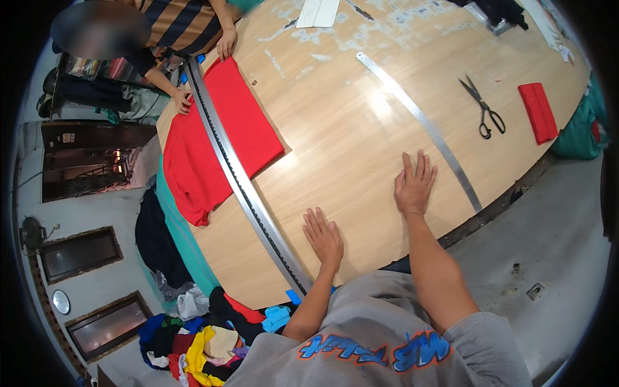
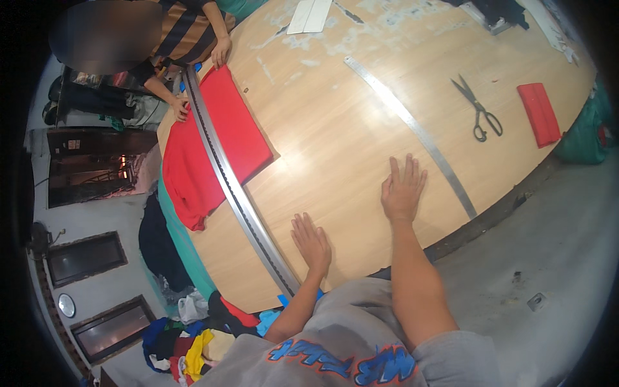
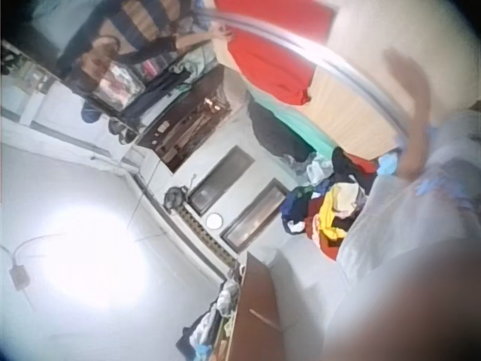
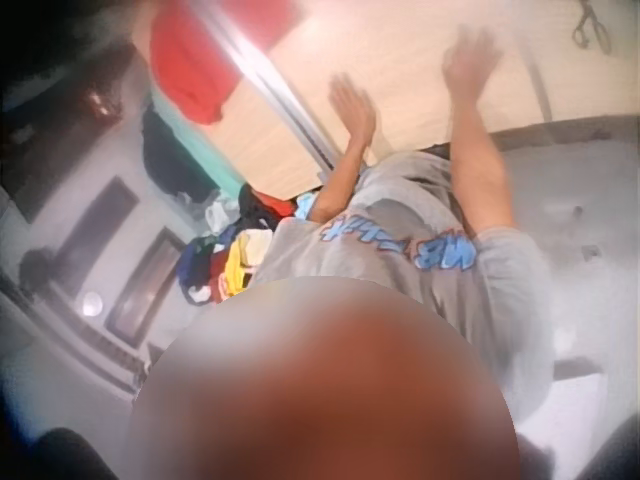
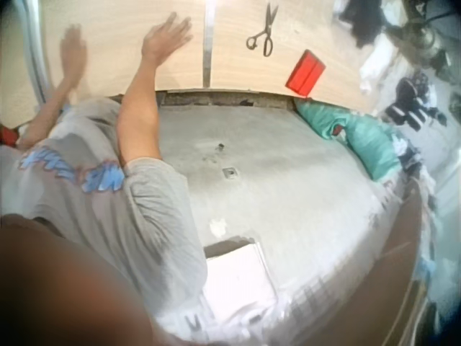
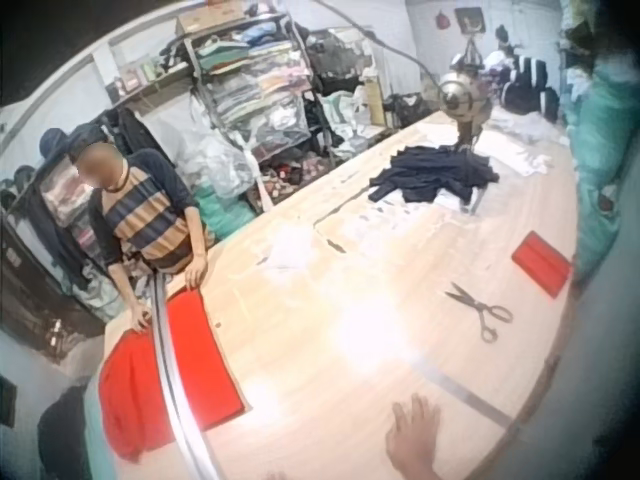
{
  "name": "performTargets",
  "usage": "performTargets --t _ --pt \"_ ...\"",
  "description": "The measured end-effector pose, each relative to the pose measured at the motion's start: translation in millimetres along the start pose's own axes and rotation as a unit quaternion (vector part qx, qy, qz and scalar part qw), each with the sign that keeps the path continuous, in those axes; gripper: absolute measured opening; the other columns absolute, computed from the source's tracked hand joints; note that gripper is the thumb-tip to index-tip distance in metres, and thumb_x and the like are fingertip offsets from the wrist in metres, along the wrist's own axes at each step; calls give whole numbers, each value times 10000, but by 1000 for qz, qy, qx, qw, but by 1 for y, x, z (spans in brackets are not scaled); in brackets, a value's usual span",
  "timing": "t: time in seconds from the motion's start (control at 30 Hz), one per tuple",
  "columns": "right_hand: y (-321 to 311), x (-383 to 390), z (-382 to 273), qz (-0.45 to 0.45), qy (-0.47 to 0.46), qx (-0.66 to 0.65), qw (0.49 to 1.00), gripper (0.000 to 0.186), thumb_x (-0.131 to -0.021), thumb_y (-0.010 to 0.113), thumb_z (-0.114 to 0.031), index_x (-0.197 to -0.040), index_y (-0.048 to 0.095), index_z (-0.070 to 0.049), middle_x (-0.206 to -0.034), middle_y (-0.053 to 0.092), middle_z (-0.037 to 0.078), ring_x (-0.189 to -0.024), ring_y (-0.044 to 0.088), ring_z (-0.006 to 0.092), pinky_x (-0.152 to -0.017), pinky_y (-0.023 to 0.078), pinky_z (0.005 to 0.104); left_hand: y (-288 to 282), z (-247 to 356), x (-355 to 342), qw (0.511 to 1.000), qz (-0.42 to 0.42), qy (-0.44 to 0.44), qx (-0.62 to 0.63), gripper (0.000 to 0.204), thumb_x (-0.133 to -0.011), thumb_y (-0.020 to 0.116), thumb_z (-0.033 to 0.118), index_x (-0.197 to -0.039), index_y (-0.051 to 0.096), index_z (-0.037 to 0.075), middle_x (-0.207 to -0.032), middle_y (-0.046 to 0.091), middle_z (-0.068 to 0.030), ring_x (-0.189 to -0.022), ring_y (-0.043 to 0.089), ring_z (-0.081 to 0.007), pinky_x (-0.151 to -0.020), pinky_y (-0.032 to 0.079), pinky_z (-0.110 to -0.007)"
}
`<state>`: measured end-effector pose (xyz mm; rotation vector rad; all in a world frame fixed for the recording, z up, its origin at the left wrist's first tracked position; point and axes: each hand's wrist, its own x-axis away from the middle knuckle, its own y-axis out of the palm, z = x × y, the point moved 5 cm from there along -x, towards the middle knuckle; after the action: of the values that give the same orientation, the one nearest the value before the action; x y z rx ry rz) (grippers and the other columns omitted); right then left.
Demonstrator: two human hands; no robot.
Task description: The person assists a coworker by positioning and smoothing a red fabric on a large table while the coworker uses an electric cutter to trim it. The person repeatedly aligns the fabric along a metal guide rail and then moves away to retrieve more material.
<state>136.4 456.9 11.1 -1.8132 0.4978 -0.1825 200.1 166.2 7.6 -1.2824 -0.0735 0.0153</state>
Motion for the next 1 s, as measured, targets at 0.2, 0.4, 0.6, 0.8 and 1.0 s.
performTargets --t 0.2,0.4,0.6,0.8,1.0 --pt "-10 1 1 15 -12 0 1000 531 -1016 550 -240 -1544 513 -194 -1666 364 200 -1568 296 364 -1300 162 598 -9 3 3 998 54 6 29 589 -1053 555 244 -1599 411 78 -1676 361 -168 -1584 263 -339 -1294 168 -528" --pt "4 7 1 -13 -30 -2 999 561 -1035 511 -245 -1591 444 -201 -1713 266 197 -1598 209 362 -1304 74 601 -18 3 18 997 68 -12 35 573 -1059 544 252 -1592 417 83 -1682 344 -160 -1584 253 -334 -1290 177 -533" --pt "-34 -31 83 -247 -92 -210 941 710 -986 645 -300 -1640 379 -225 -1541 503 194 -1354 518 366 -1151 351 574 -2 16 5 997 65 -20 39 581 -1075 517 281 -1619 385 125 -1710 303 -147 -1596 232 -338 -1298 167 -529" --pt "-284 -58 62 -529 -104 -729 421 684 -1090 542 -293 -1679 268 -77 -978 701 146 -798 663 227 -774 538 380 18 28 38 984 63 -143 88 617 -1071 522 296 -1635 357 108 -1725 250 -199 -1599 204 -397 -1285 166 -572" --pt "-280 -104 106 -527 -117 -621 568 541 -1100 536 -322 -1549 469 -27 -835 688 110 -694 640 178 -654 525 307 48 91 92 976 60 -199 65 689 -1084 489 362 -1686 243 135 -1760 141 -194 -1623 98 -407 -1293 115 -572"
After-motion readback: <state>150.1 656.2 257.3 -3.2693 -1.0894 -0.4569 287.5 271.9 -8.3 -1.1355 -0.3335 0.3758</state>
